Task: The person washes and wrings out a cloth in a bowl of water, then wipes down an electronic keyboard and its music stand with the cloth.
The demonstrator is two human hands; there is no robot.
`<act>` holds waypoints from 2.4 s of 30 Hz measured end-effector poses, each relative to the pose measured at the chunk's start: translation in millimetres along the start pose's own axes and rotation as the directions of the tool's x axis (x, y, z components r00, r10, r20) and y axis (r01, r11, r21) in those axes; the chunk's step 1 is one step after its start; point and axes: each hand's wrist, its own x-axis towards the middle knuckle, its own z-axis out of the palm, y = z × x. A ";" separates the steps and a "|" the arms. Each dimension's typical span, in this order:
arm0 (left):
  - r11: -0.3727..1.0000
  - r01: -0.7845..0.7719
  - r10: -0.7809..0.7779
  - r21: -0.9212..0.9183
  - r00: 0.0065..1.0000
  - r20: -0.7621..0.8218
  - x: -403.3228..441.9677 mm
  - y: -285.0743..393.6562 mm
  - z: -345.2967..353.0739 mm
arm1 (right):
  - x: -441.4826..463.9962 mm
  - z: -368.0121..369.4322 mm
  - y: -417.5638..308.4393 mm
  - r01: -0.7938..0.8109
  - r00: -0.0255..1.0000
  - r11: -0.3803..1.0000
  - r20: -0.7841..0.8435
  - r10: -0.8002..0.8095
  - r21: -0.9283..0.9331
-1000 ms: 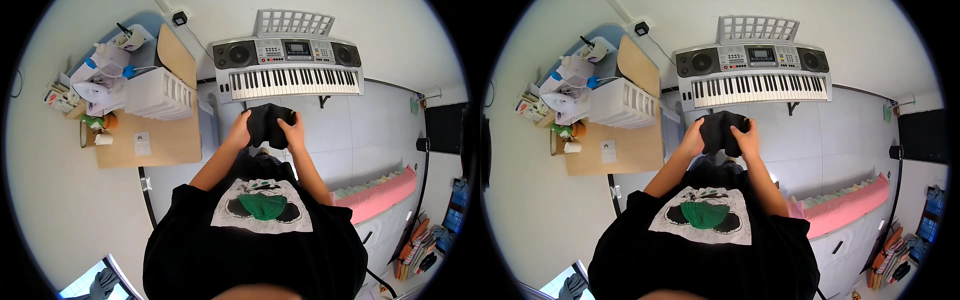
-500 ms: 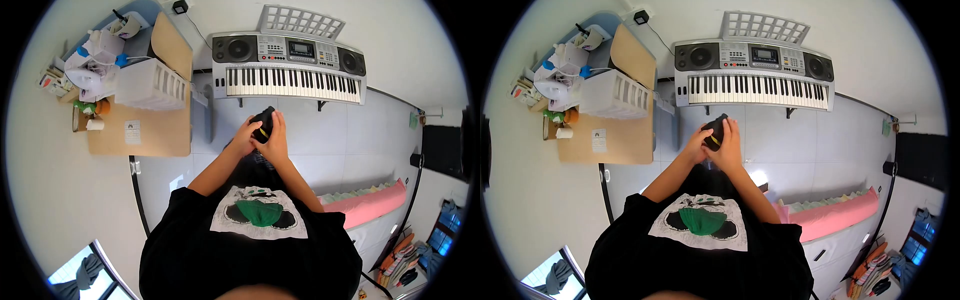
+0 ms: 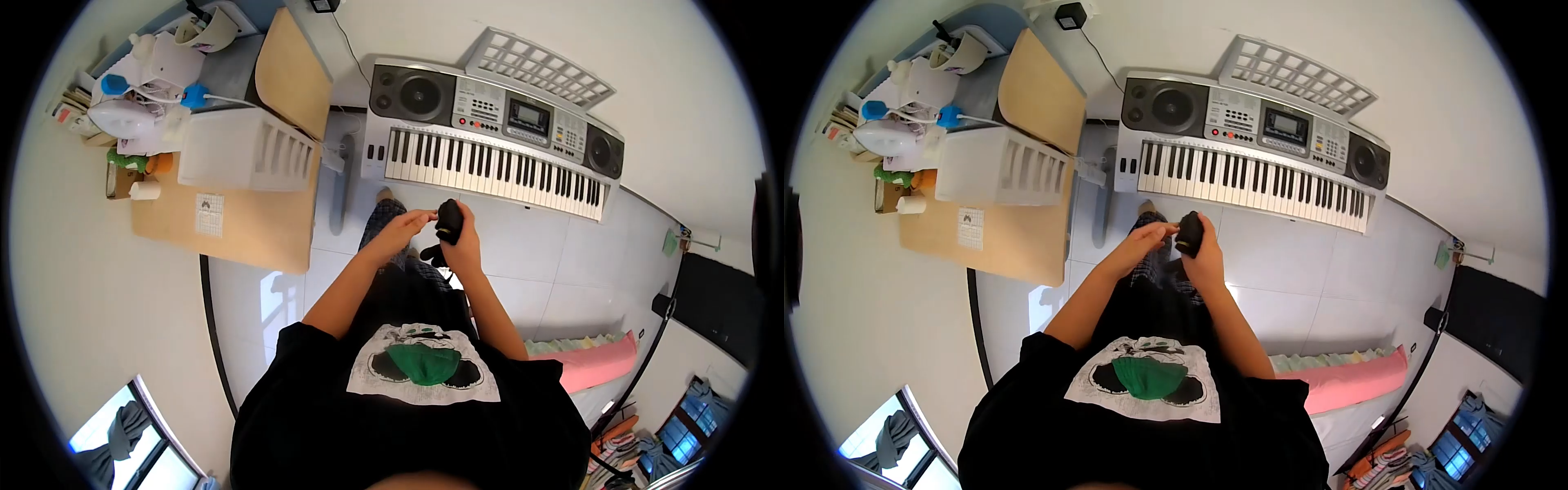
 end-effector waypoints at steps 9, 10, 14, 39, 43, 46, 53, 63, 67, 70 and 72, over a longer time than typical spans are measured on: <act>0.967 0.015 0.116 0.253 0.860 -0.496 98.6 -18.9 -142.3 | 121.3 47.6 -11.1 0.174 0.984 0.956 0.016 -0.176 -0.237; 0.968 0.021 0.109 0.249 0.863 -0.494 113.1 -23.7 -155.9 | 137.1 55.9 -11.5 0.167 0.986 0.958 0.029 -0.165 -0.231; 0.739 0.169 0.263 0.652 0.818 -0.511 165.5 -19.7 -185.5 | 201.3 85.8 -21.3 0.310 0.937 0.857 -0.023 -0.349 -0.411; 0.837 0.156 0.181 0.524 0.825 -0.535 235.1 -52.9 -228.0 | 404.9 159.9 -0.4 0.451 0.746 0.509 -0.004 -0.666 -0.733; 0.838 0.175 0.152 0.516 0.834 -0.530 236.6 -48.7 -228.1 | 406.2 100.2 22.4 0.171 0.808 0.625 -0.254 -0.531 -0.762; 0.844 0.170 0.151 0.508 0.835 -0.530 235.1 -43.8 -225.2 | 397.5 88.2 25.8 0.010 0.855 0.664 -0.338 -0.394 -0.748; 0.836 0.156 0.186 0.526 0.821 -0.540 235.4 -54.3 -228.3 | 394.4 175.7 -10.0 0.349 0.815 0.687 -0.155 -0.558 -0.637; 0.833 0.230 0.101 0.503 0.830 -0.548 234.7 -40.2 -224.9 | 406.2 103.6 18.4 0.065 0.812 0.710 -0.377 -0.446 -0.701; 0.827 0.238 0.101 0.509 0.828 -0.552 234.5 -40.5 -225.6 | 402.2 94.2 29.3 -0.019 0.810 0.704 -0.424 -0.405 -0.710; 0.788 0.202 0.181 0.582 0.827 -0.532 235.9 -50.1 -230.5 | 404.3 104.3 20.0 0.011 0.808 0.735 -0.426 -0.406 -0.678; 0.779 0.163 0.213 0.605 0.840 -0.500 234.8 -54.9 -232.5 | 403.0 119.5 10.3 0.215 0.821 0.704 -0.265 -0.506 -0.676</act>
